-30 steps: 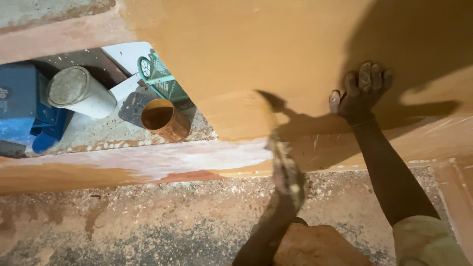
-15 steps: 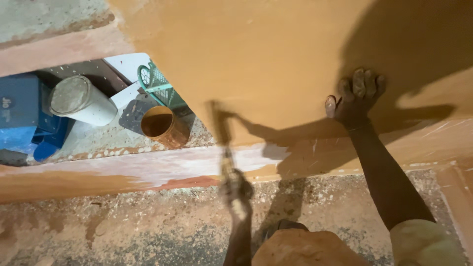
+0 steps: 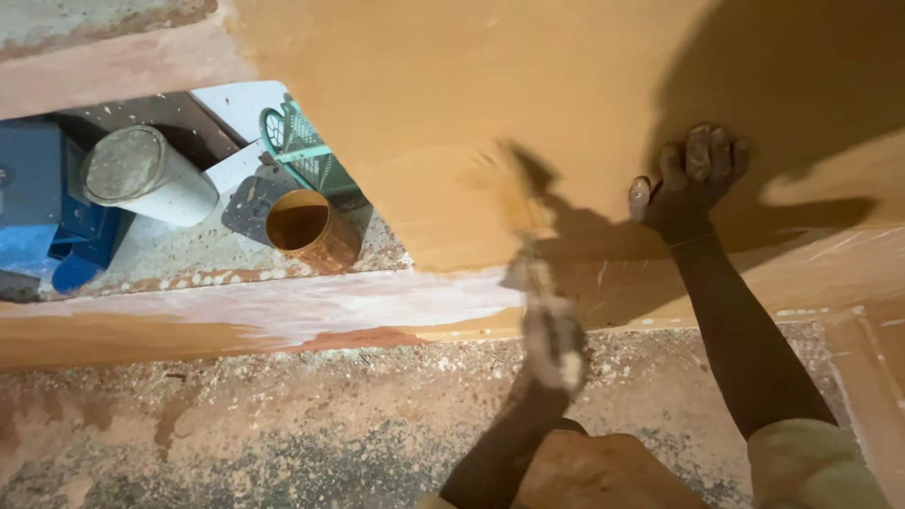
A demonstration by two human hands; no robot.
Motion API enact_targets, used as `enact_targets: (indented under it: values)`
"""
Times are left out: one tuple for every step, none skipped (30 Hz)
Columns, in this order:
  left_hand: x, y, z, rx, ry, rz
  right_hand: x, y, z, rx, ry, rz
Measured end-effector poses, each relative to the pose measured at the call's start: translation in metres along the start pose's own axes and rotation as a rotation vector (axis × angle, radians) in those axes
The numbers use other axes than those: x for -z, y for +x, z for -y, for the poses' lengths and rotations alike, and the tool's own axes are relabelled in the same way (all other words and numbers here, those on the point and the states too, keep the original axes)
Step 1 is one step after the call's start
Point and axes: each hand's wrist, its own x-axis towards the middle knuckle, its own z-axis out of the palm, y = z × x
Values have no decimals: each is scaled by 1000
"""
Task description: The person paints a wall with a brush, applying a light orange coat over a white base. They repeatedly dip the brush into a container to reload paint and continue brushing along the wall surface.
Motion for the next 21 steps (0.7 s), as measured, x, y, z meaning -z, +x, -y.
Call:
enact_targets:
  values:
    - [-9, -2, 13, 158, -54, -185, -1, 1, -1, 17, -5, -18]
    - [-16, -5, 18, 315, -107, -375, 0, 0, -2, 19, -6, -26]
    - [-21, -6, 16, 463, -253, -208, 1, -1, -3, 20, -9, -17]
    - [-26, -9, 12, 602, -398, -35, 1, -2, -2, 20, -4, -16]
    - [-30, -9, 7, 734, -542, 145, 2, -3, -1, 20, -2, -11]
    - [-35, -5, 2, 551, -226, 218, 2, -3, -2, 26, 2, -9]
    - [-38, 1, -5, 359, 88, 282, 1, -2, -3, 28, 6, -11]
    - [-42, 10, -11, 163, 401, 342, 0, 0, -4, 30, 5, -17]
    - [-42, 13, -30, 198, 293, 343, -2, 1, -4, 27, 6, -16]
    - [-41, 13, -55, 235, 184, 340, -3, 1, -4, 20, 5, -12]
    - [-43, 17, -73, 268, 256, 59, -3, 1, -3, 17, 3, -10]
    - [-44, 19, -92, 295, 327, -224, -4, 0, -4, 14, 5, -15]
    - [-46, 21, -112, 145, 229, -84, -5, -1, -4, 16, 7, -13]
    - [-49, 23, -132, -5, 131, 55, -5, -1, -5, 22, 15, -31]
    - [-52, 24, -154, -17, 53, 42, -6, -1, -6, 26, 5, -28]
    - [-55, 25, -177, -28, -24, 25, -6, -3, -7, 30, -3, -20]
    - [-60, 24, -192, -148, 51, 60, -6, -4, -7, 33, -11, -13]
    - [-67, 22, -202, -268, 126, 94, -6, -5, -8, 15, 3, 20]
    - [-72, 24, -208, -386, 270, 57, -7, -6, -8, -3, 16, 53]
    - [-78, 25, -212, -503, 414, 21, -8, -7, -8, -20, 28, 85]
    - [-84, 27, -216, -618, 558, -14, -8, -7, -7, 1, 45, 40]
